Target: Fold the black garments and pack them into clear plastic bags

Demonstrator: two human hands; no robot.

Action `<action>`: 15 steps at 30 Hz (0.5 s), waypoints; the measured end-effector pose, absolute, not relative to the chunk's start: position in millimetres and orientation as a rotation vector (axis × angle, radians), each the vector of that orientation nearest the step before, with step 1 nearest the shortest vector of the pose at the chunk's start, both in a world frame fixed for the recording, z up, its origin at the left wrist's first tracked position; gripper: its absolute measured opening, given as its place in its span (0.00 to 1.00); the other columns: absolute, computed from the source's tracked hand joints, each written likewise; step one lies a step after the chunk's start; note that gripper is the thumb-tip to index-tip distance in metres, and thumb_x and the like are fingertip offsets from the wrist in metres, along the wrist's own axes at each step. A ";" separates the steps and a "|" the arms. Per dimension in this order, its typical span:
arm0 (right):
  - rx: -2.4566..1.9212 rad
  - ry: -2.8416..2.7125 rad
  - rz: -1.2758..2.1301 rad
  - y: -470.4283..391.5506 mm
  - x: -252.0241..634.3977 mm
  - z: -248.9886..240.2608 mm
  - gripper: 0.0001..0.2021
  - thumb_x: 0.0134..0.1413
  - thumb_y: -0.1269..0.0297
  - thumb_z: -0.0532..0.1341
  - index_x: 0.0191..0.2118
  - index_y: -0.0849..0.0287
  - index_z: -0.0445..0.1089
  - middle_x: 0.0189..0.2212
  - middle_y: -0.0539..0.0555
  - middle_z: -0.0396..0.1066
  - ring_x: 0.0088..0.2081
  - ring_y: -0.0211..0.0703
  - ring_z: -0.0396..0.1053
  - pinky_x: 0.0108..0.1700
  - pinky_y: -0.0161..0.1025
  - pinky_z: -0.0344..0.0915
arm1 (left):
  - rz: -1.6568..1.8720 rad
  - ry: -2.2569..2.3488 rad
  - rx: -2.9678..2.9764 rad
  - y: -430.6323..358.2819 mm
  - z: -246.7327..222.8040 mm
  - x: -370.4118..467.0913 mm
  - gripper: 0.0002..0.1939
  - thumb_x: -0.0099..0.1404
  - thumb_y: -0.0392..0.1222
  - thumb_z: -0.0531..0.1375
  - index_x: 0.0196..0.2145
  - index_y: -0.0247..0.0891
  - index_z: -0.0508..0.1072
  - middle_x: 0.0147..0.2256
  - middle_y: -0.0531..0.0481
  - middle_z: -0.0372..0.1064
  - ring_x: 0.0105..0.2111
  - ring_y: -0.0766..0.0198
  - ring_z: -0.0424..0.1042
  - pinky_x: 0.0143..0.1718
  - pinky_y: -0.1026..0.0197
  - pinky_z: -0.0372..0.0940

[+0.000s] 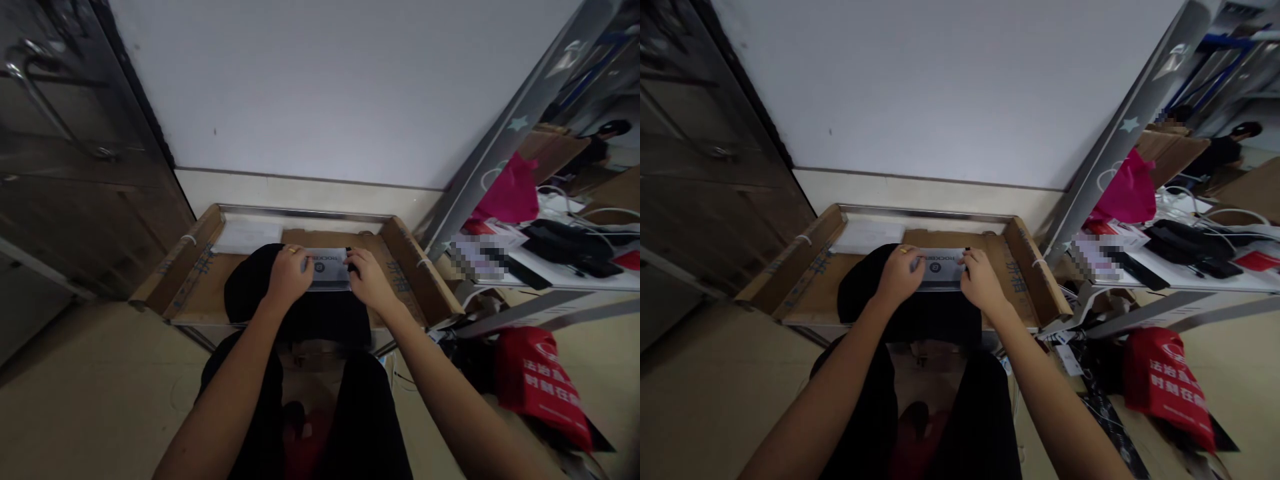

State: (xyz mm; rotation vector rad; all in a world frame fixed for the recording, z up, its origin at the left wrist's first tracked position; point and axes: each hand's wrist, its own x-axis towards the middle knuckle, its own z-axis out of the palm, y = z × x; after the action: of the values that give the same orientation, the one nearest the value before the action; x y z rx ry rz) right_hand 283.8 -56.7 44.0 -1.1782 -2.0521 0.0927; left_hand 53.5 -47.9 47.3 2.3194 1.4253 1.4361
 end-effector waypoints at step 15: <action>-1.497 -2.334 0.122 -15.0 255.3 -1.5 0.29 0.68 0.61 0.45 0.69 0.71 0.55 0.70 0.66 0.53 0.72 0.55 0.48 0.72 0.55 0.45 | 0.638 1.709 2.450 -35.4 5.8 90.7 0.28 0.73 0.43 0.44 0.68 0.41 0.60 0.68 0.47 0.57 0.70 0.50 0.51 0.70 0.40 0.39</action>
State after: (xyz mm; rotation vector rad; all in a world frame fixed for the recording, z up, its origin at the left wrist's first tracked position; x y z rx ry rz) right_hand 255.3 -15.0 -1.5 -1.4969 -2.3339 0.1217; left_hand 90.7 -35.4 5.8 2.4496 1.7092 0.6384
